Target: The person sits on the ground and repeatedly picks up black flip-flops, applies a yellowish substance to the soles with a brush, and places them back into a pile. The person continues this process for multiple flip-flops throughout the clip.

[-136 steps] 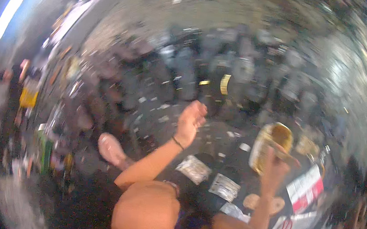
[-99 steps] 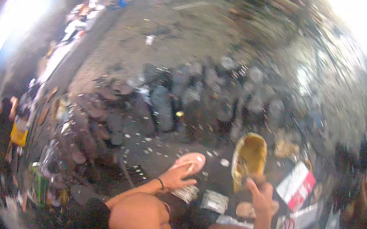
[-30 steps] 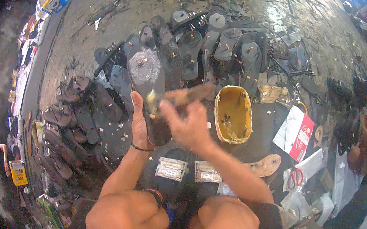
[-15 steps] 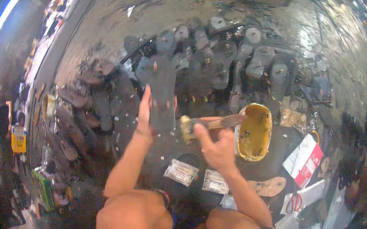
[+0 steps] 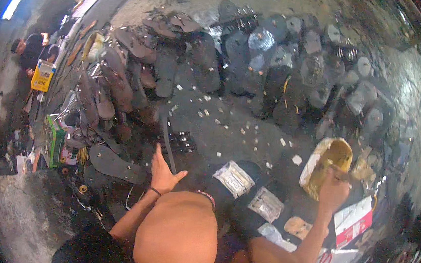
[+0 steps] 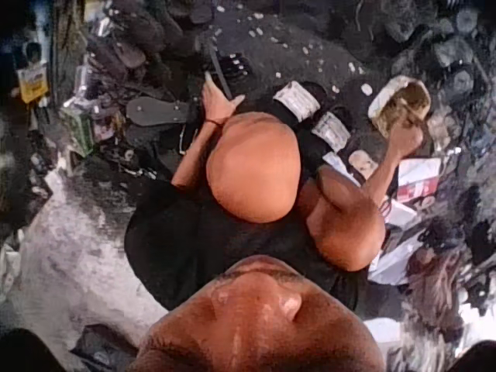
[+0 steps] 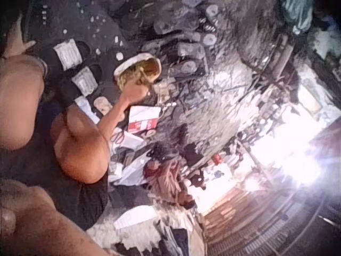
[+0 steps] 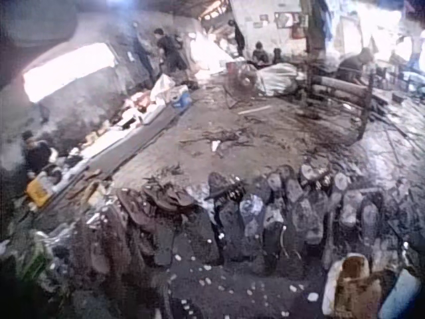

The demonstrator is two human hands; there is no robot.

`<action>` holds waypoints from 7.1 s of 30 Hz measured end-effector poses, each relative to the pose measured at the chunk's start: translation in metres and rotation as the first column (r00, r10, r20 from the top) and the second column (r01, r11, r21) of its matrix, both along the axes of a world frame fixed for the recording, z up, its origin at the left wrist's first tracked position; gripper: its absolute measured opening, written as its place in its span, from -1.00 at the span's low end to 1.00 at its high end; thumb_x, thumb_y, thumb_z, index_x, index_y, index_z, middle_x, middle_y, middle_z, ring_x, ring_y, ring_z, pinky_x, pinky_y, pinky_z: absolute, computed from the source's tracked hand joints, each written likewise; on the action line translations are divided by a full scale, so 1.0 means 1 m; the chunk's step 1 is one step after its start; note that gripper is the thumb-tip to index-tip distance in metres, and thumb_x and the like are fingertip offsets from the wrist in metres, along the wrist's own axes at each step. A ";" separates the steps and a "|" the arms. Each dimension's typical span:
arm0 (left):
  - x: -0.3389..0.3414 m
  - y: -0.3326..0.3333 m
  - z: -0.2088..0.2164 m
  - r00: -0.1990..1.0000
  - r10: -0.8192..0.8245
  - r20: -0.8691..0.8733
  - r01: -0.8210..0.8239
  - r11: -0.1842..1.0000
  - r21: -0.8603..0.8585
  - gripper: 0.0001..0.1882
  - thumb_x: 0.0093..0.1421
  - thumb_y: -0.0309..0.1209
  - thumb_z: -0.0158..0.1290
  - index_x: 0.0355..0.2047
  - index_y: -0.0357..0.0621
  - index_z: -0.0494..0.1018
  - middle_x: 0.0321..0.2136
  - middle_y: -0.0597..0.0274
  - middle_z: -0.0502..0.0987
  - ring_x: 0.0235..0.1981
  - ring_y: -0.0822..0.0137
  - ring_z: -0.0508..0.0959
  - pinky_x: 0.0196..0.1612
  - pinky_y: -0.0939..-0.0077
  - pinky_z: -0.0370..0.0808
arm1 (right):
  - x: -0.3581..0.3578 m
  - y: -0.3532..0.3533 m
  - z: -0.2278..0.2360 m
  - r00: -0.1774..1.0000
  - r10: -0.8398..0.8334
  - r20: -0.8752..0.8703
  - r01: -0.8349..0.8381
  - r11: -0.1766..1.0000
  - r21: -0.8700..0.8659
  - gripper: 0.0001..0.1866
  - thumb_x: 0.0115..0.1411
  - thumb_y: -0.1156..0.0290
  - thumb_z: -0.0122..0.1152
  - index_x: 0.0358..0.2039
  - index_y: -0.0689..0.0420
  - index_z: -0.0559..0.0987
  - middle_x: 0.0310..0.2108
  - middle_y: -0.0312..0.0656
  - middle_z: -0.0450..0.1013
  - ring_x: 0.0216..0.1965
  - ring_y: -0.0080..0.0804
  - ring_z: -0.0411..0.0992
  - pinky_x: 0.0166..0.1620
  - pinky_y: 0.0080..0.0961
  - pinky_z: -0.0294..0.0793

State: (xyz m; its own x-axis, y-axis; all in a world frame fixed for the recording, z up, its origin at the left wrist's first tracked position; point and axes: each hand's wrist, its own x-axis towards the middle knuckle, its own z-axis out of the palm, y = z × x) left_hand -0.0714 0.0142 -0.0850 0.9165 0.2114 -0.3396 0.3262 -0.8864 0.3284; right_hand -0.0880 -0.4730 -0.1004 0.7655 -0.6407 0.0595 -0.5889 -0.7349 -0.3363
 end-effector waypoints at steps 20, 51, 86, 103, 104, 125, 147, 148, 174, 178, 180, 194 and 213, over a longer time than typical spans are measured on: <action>0.016 -0.071 -0.043 0.864 -0.264 0.429 0.420 0.847 -0.325 -0.65 0.04 -0.35 0.35 -0.20 -0.17 0.50 -0.24 0.13 0.55 -0.18 0.09 0.47 -0.08 0.18 0.41 | -0.074 0.022 0.057 0.969 0.119 -0.214 0.034 0.801 0.598 -0.63 0.12 0.21 0.40 -0.20 0.24 0.64 -0.33 0.01 0.61 -0.27 -0.15 0.58 -0.12 -0.28 0.51; 0.158 -0.219 0.120 0.887 -0.231 -0.400 -0.461 -0.514 -0.724 -0.22 0.30 0.17 0.03 0.27 -0.23 0.30 0.17 0.03 0.46 0.13 0.10 0.51 0.26 0.07 0.43 | 0.087 0.086 0.172 0.696 -0.290 0.657 -0.604 0.260 0.754 -0.67 0.28 0.50 0.31 0.03 0.26 0.52 -0.16 -0.26 0.56 -0.15 -0.64 0.47 -0.05 -0.66 0.46; 0.149 -0.206 0.068 0.952 0.269 0.143 0.109 0.138 -0.984 -0.44 0.39 -0.07 -0.01 0.19 -0.28 0.39 0.12 0.25 0.48 0.11 0.35 0.46 0.24 0.40 0.34 | 0.152 0.062 0.089 0.721 -0.214 0.659 -0.333 0.727 0.600 -0.78 0.24 0.35 0.33 -0.20 0.21 0.61 -0.35 -0.19 0.58 -0.33 -0.50 0.51 -0.23 -0.48 0.49; 0.173 -0.231 0.123 0.906 -0.243 -0.348 -0.424 -0.473 -0.773 -0.32 0.34 0.18 -0.05 0.10 -0.22 0.44 -0.08 0.10 0.59 -0.14 0.22 0.63 -0.06 0.28 0.61 | 0.085 0.127 0.154 0.487 0.320 0.812 -0.852 0.377 0.363 -0.69 0.16 0.51 0.38 -0.08 0.21 0.56 -0.25 -0.18 0.56 -0.23 -0.47 0.51 -0.14 -0.44 0.51; 0.173 -0.234 0.122 0.928 -0.171 -0.330 -0.372 -0.444 -0.815 -0.31 0.34 0.18 -0.04 0.10 -0.23 0.43 -0.07 0.10 0.58 -0.13 0.21 0.62 -0.03 0.30 0.59 | 0.092 0.127 0.147 0.503 -0.074 0.861 -0.784 0.380 0.490 -0.72 0.19 0.48 0.36 -0.09 0.20 0.56 -0.22 -0.15 0.56 -0.24 -0.47 0.52 -0.15 -0.41 0.52; 0.158 -0.201 0.077 0.949 0.317 -0.008 0.027 -0.105 -0.994 -0.72 0.36 -0.18 0.09 -0.09 -0.10 0.50 -0.19 0.41 0.52 -0.17 0.51 0.51 -0.02 0.53 0.47 | 0.142 0.086 0.094 0.715 -0.137 0.685 -0.429 0.688 0.585 -0.77 0.26 0.44 0.31 -0.13 0.24 0.55 -0.36 -0.28 0.59 -0.37 -0.58 0.51 -0.25 -0.53 0.51; 0.162 -0.236 0.113 0.963 0.161 -0.215 -0.202 -0.091 -0.975 -0.32 0.34 0.23 -0.09 0.10 -0.14 0.44 -0.20 0.20 0.59 -0.28 0.28 0.59 -0.17 0.34 0.58 | 0.109 0.111 0.107 0.586 0.081 0.806 -0.611 0.698 0.374 -0.75 0.23 0.48 0.31 -0.10 0.26 0.56 -0.28 -0.11 0.60 -0.31 -0.44 0.57 -0.21 -0.54 0.52; 0.170 -0.224 0.107 0.968 0.071 -0.242 -0.229 -0.150 -0.962 -0.31 0.32 0.23 -0.05 0.11 -0.13 0.44 -0.13 0.18 0.59 -0.19 0.27 0.60 -0.11 0.35 0.58 | 0.107 0.105 0.088 0.715 0.000 0.699 -0.519 0.669 0.531 -0.73 0.22 0.41 0.32 -0.11 0.26 0.57 -0.25 -0.11 0.61 -0.27 -0.38 0.58 -0.16 -0.46 0.52; 0.122 -0.381 -0.076 0.810 -0.581 0.078 0.348 0.369 -0.862 -0.37 0.17 -0.09 0.30 0.10 -0.28 0.44 -0.05 0.16 0.60 -0.04 0.25 0.60 -0.01 0.34 0.57 | -0.150 0.019 -0.004 0.667 -0.743 -0.047 0.262 0.176 0.949 -0.50 0.30 0.43 0.08 0.24 0.23 0.41 0.02 -0.09 0.53 -0.08 -0.45 0.53 -0.20 -0.57 0.53; 0.116 -0.384 -0.049 0.776 -0.623 0.100 0.479 0.479 -0.735 -0.33 0.07 -0.38 0.25 0.20 -0.21 0.34 -0.03 -0.06 0.59 0.00 0.16 0.61 0.05 0.24 0.54 | -0.117 0.011 -0.006 0.795 -0.598 -0.097 0.189 0.093 0.978 -0.36 0.21 0.52 0.03 0.34 0.23 0.30 0.13 -0.12 0.45 0.08 -0.38 0.44 0.11 -0.47 0.41; 0.119 -0.383 -0.039 0.771 -0.635 -0.049 0.352 0.489 -0.798 -0.35 0.03 -0.46 0.19 0.18 -0.20 0.34 -0.04 -0.08 0.59 0.00 0.15 0.61 0.05 0.26 0.53 | -0.107 0.008 -0.006 0.814 -0.577 -0.062 0.201 0.181 0.963 -0.33 0.17 0.56 0.01 0.35 0.23 0.29 0.14 -0.16 0.44 0.08 -0.38 0.42 0.16 -0.47 0.35; 0.091 -0.208 0.000 0.839 -0.544 0.037 0.296 0.397 -0.868 -0.54 0.22 -0.20 0.20 0.00 -0.26 0.43 -0.12 -0.02 0.62 -0.06 0.21 0.63 -0.02 0.31 0.56 | -0.123 0.003 -0.030 0.972 -0.233 0.027 0.052 0.326 0.944 -0.36 0.12 0.37 0.12 0.26 0.18 0.44 0.17 -0.08 0.43 0.20 -0.29 0.35 0.26 -0.39 0.24; 0.020 -0.049 0.003 0.993 -0.103 -0.054 0.041 0.741 -0.670 -0.73 0.28 -0.43 0.16 -0.04 -0.27 0.52 -0.17 0.15 0.65 -0.11 0.38 0.61 -0.09 0.42 0.57 | 0.200 -0.086 -0.003 0.900 -0.436 0.000 0.431 0.891 0.140 -0.28 0.08 -0.19 0.33 -0.10 0.30 0.56 -0.09 0.19 0.55 -0.03 0.09 0.55 0.04 -0.05 0.51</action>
State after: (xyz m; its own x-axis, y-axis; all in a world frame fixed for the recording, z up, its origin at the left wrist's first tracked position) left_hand -0.0519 -0.0345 -0.0815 0.8818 -0.1630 -0.4426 0.3238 -0.4729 0.8194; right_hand 0.1123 -0.5588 -0.1038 0.4089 -0.9121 -0.0307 -0.8265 -0.3559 -0.4362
